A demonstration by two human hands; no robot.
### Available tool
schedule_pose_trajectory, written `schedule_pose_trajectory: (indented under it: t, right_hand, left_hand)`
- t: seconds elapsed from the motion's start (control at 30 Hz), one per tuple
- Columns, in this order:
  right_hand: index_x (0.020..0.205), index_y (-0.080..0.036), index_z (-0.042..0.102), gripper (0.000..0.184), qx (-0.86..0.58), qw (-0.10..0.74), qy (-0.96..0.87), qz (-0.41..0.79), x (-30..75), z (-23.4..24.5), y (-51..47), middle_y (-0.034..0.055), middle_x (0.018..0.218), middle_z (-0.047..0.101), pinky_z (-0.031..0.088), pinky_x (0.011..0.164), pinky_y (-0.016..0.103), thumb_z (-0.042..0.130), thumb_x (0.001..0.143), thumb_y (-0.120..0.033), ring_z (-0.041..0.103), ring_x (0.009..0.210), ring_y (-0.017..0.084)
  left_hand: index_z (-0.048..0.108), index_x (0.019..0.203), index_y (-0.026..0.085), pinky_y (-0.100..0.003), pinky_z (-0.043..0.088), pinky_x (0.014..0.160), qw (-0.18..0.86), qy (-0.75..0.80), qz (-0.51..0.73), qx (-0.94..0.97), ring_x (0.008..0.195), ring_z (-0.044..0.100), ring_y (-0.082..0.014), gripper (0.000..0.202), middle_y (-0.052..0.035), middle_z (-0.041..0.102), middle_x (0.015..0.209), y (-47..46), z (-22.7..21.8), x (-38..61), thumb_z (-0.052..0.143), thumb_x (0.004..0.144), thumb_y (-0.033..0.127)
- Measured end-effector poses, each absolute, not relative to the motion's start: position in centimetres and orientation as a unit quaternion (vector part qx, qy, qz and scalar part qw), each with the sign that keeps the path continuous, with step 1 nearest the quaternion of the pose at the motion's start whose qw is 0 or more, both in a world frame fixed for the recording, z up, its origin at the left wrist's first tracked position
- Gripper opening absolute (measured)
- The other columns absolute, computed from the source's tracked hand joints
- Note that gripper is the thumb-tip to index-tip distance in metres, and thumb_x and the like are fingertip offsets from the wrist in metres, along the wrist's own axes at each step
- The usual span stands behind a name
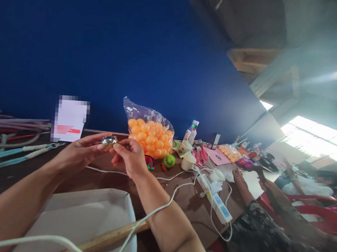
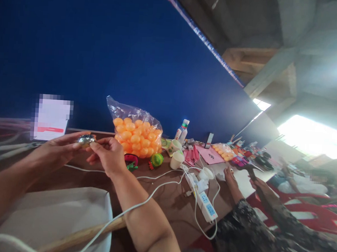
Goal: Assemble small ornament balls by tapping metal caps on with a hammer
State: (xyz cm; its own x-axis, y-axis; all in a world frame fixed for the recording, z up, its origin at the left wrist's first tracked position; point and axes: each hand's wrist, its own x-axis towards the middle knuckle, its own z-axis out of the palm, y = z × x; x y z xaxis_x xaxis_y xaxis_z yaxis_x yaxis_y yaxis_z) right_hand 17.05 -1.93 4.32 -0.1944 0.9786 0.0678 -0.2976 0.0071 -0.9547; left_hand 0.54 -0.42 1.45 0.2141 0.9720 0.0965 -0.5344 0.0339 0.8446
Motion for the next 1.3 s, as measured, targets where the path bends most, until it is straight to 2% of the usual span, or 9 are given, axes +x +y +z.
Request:
schedule_pose_trajectory:
  t: [0.13, 0.23, 0.4, 0.53, 0.63, 0.83, 1.03, 1.13, 1.3]
  right_hand:
    - [0.095, -0.020, 0.051, 0.045, -0.359, 0.482, -0.541, 0.588, 18.3, 5.7, -2.4, -0.0030, 0.071, 0.071, 0.050, 0.042, 0.019, 0.078, 0.073, -0.049, 0.062, 0.045, 0.009]
    - [0.098, -0.020, 0.054, 0.038, -0.389, 0.413, -0.632, 0.527, 19.7, 7.9, -4.3, -0.0034, 0.071, 0.068, 0.050, 0.046, 0.020, 0.072, 0.080, -0.048, 0.062, 0.047, 0.010]
    - [0.106, -0.024, 0.065, 0.024, -0.294, 0.145, -0.878, 0.348, 19.1, 9.9, -8.9, 0.0034, 0.096, 0.076, 0.053, 0.065, 0.024, 0.064, 0.089, -0.041, 0.073, 0.079, 0.016]
    - [0.092, -0.025, 0.068, 0.036, -0.210, -0.107, -0.952, 0.197, 15.4, 7.6, -10.5, 0.0063, 0.104, 0.077, 0.048, 0.049, 0.030, 0.060, 0.082, -0.059, 0.074, 0.089, 0.028]
    - [0.073, -0.023, 0.066, 0.030, -0.215, -0.229, -0.935, 0.162, 13.7, 5.3, -10.9, 0.0070, 0.085, 0.077, 0.046, 0.044, 0.032, 0.062, 0.082, -0.052, 0.074, 0.076, 0.029]
    - [0.082, -0.021, 0.069, 0.037, -0.221, -0.134, -0.959, 0.116, 15.9, 2.4, -12.4, 0.0083, 0.081, 0.073, 0.053, 0.055, 0.031, 0.059, 0.086, -0.056, 0.069, 0.068, 0.022]
    - [0.094, -0.018, 0.068, 0.036, -0.236, -0.027, -0.967, 0.092, 18.5, 1.5, -13.2, 0.0074, 0.090, 0.069, 0.055, 0.067, 0.029, 0.058, 0.091, -0.053, 0.066, 0.081, 0.021]
    - [0.103, -0.017, 0.065, 0.029, -0.281, 0.107, -0.946, 0.117, 19.7, 2.9, -12.8, 0.0059, 0.089, 0.067, 0.054, 0.074, 0.029, 0.063, 0.089, -0.042, 0.064, 0.085, 0.020]
    - [0.104, -0.018, 0.053, 0.024, -0.428, 0.382, -0.785, 0.236, 21.4, 3.7, -10.7, 0.0051, 0.084, 0.064, 0.052, 0.061, 0.026, 0.053, 0.094, -0.040, 0.065, 0.069, 0.016]
  left_hand:
    - [0.080, 0.106, 0.021, -0.026, 0.060, 0.078, 0.657, 0.275, 0.579, 0.397, 0.083, 0.076, -0.0207, 0.044, -0.0099, 0.080, 0.101, 0.1, 0.9, 0.1, 0.090, 0.063, 0.025]
    - [0.080, 0.104, 0.022, -0.022, 0.059, 0.080, 0.654, 0.268, 0.616, 0.348, 0.086, 0.076, -0.0182, 0.042, -0.0070, 0.081, 0.100, 0.5, 0.7, -0.4, 0.090, 0.063, 0.022]
    - [0.081, 0.096, 0.020, -0.021, 0.061, 0.080, 0.652, 0.253, 0.661, 0.271, 0.083, 0.076, -0.0168, 0.040, -0.0043, 0.081, 0.092, 0.7, 0.9, -0.7, 0.092, 0.057, 0.016]
    - [0.081, 0.094, 0.019, -0.022, 0.061, 0.079, 0.654, 0.242, 0.667, 0.262, 0.083, 0.076, -0.0174, 0.032, -0.0057, 0.081, 0.092, 0.8, 0.9, -0.7, 0.089, 0.063, 0.014]
    - [0.081, 0.093, 0.019, -0.021, 0.061, 0.080, 0.657, 0.236, 0.672, 0.246, 0.084, 0.076, -0.0170, 0.029, -0.0055, 0.081, 0.092, 0.9, 0.8, -0.8, 0.087, 0.066, 0.013]
    - [0.080, 0.094, 0.016, -0.022, 0.062, 0.076, 0.656, 0.237, 0.684, 0.215, 0.079, 0.076, -0.0167, 0.024, -0.0073, 0.081, 0.090, 0.7, 1.1, -0.6, 0.079, 0.071, 0.006]
    - [0.079, 0.098, 0.014, -0.024, 0.062, 0.076, 0.650, 0.243, 0.688, 0.211, 0.080, 0.076, -0.0166, 0.023, -0.0075, 0.081, 0.091, 0.8, 0.9, -0.7, 0.074, 0.077, 0.006]
    - [0.079, 0.100, 0.015, -0.024, 0.061, 0.079, 0.654, 0.236, 0.682, 0.227, 0.082, 0.075, -0.0166, 0.026, -0.0073, 0.081, 0.094, 0.9, 0.5, -0.8, 0.079, 0.074, 0.010]
    - [0.079, 0.107, 0.019, -0.022, 0.061, 0.078, 0.670, 0.273, 0.634, 0.272, 0.084, 0.076, -0.0180, 0.044, -0.0073, 0.081, 0.097, 0.9, 0.1, -0.7, 0.089, 0.064, 0.022]
